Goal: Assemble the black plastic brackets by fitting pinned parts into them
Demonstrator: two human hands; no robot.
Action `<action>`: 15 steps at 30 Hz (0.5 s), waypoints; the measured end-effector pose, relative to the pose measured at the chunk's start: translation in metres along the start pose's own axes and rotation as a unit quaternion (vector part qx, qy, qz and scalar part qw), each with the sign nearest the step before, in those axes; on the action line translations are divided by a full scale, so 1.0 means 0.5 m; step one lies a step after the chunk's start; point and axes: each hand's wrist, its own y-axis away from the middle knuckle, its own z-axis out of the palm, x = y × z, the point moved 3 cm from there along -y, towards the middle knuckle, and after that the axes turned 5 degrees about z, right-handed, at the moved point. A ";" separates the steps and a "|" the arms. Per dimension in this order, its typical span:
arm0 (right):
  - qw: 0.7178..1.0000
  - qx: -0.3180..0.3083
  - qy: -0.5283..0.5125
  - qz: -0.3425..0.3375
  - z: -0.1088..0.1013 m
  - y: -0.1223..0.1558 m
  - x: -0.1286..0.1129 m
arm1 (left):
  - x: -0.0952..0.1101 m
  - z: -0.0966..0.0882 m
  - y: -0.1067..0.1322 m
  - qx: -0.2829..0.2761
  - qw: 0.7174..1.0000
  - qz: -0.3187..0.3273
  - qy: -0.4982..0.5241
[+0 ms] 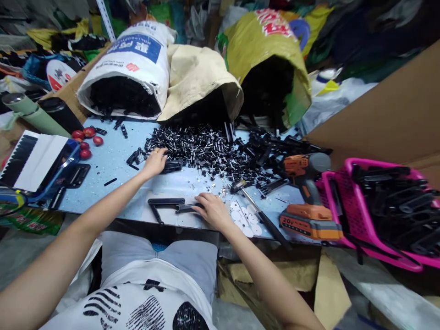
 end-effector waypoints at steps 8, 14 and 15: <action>0.992 0.101 0.023 0.067 -0.019 -0.174 0.062 | -0.053 0.039 -0.128 -0.037 0.992 -0.100 -0.063; 0.989 0.043 0.058 0.128 -0.011 -0.344 0.108 | -0.043 -0.022 -0.052 0.024 0.995 -0.068 -0.062; 0.990 0.035 0.047 0.127 -0.010 -0.352 0.109 | -0.041 -0.040 -0.018 0.039 0.997 -0.040 -0.050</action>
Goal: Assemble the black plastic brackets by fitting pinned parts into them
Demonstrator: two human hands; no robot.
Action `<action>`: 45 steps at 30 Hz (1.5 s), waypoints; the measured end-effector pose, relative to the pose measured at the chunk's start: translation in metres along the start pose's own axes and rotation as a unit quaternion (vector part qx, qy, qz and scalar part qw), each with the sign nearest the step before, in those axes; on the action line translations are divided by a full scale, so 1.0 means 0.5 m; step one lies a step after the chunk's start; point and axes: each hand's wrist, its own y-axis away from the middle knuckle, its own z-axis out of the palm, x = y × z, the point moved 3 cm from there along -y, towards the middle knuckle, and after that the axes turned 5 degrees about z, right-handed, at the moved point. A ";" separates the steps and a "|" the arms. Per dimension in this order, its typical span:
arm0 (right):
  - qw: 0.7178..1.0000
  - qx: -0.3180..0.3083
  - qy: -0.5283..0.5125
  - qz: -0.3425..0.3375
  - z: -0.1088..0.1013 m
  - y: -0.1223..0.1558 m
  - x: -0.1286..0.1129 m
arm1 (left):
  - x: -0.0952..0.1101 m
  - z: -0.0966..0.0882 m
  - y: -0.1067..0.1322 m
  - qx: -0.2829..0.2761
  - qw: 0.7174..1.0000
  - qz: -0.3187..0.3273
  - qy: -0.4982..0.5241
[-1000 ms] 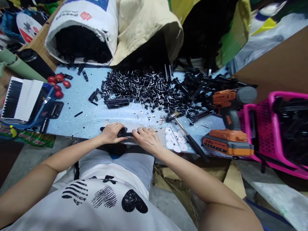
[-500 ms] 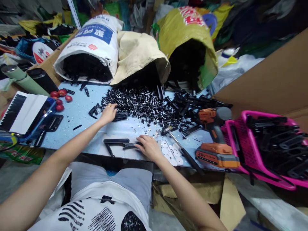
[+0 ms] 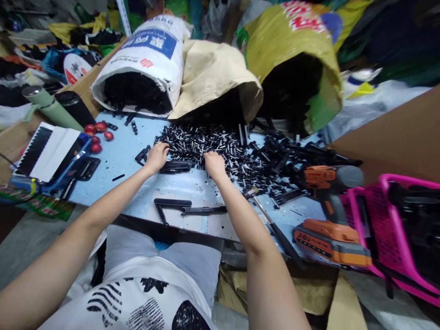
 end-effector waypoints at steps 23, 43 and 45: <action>0.973 -0.185 -0.096 -0.100 -0.078 0.256 -0.124 | 0.052 -0.057 0.356 -0.141 0.971 0.162 -0.108; 0.984 0.005 0.040 -0.174 0.026 0.351 -0.009 | 0.106 0.021 0.318 -0.170 0.917 0.352 -0.076; 0.985 0.007 0.051 -0.164 0.010 0.348 -0.004 | 0.114 0.011 0.296 -0.182 0.928 0.318 -0.077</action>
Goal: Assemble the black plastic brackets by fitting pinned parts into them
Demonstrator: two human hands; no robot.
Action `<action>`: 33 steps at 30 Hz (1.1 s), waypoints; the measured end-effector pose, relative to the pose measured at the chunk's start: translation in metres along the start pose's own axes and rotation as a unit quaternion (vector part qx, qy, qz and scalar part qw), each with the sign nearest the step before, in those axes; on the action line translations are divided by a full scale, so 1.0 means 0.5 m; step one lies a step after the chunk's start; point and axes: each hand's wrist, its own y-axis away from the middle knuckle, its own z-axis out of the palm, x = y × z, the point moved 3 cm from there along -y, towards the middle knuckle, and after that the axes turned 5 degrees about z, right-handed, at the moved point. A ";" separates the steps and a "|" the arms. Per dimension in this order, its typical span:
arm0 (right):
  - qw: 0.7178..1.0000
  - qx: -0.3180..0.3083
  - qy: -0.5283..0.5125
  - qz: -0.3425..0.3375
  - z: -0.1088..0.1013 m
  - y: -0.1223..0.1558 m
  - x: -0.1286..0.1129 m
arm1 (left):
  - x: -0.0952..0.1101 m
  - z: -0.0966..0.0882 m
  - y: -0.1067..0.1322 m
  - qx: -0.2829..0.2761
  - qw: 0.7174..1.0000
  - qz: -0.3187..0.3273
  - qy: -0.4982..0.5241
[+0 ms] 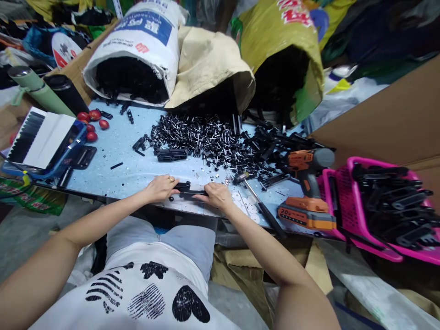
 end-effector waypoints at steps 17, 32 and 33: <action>0.850 0.102 -0.454 -0.247 -0.213 0.051 -0.194 | 0.153 -0.179 0.114 0.268 0.875 0.127 0.381; 0.994 -0.036 0.003 -0.105 -0.099 -0.092 -0.153 | -0.032 -0.052 0.026 -0.043 0.978 -0.204 0.000; 0.991 -0.032 0.008 -0.128 -0.099 -0.101 -0.158 | -0.029 -0.055 0.023 -0.047 0.978 -0.204 0.002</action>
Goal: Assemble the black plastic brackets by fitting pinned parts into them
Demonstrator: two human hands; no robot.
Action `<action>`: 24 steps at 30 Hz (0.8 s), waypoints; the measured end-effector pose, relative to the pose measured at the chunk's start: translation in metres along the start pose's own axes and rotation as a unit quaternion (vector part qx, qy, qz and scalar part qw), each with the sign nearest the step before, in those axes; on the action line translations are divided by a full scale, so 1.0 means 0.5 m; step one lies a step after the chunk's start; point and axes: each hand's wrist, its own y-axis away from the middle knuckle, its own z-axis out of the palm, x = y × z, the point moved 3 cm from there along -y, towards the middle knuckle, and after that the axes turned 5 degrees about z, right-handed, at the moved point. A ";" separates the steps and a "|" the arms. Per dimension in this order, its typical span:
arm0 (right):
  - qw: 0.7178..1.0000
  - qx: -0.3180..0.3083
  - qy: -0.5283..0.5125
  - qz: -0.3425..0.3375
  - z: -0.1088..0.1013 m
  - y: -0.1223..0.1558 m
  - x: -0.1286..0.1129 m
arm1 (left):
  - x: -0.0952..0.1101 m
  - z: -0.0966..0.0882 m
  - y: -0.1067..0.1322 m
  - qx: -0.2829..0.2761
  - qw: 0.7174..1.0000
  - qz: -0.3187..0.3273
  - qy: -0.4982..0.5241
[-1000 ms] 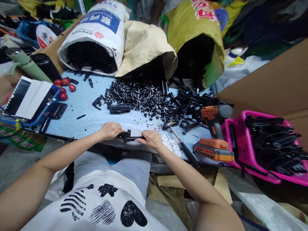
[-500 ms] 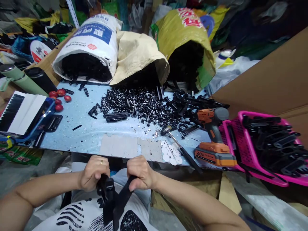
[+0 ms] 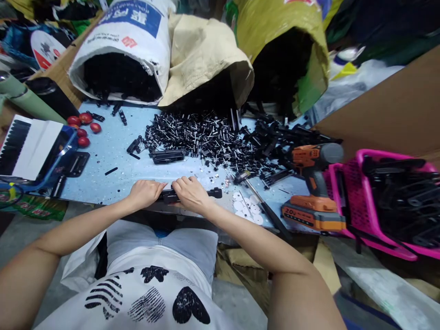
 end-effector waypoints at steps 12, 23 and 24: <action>0.996 0.018 -0.040 -0.079 0.040 -0.007 0.028 | 0.006 0.013 0.000 -0.002 1.000 0.023 0.017; 0.999 0.026 0.030 0.033 0.084 0.009 0.039 | -0.016 0.091 -0.074 0.159 0.984 0.068 -0.045; 0.999 0.027 0.015 0.044 0.090 0.012 0.035 | -0.014 0.097 -0.070 0.163 0.982 0.080 -0.046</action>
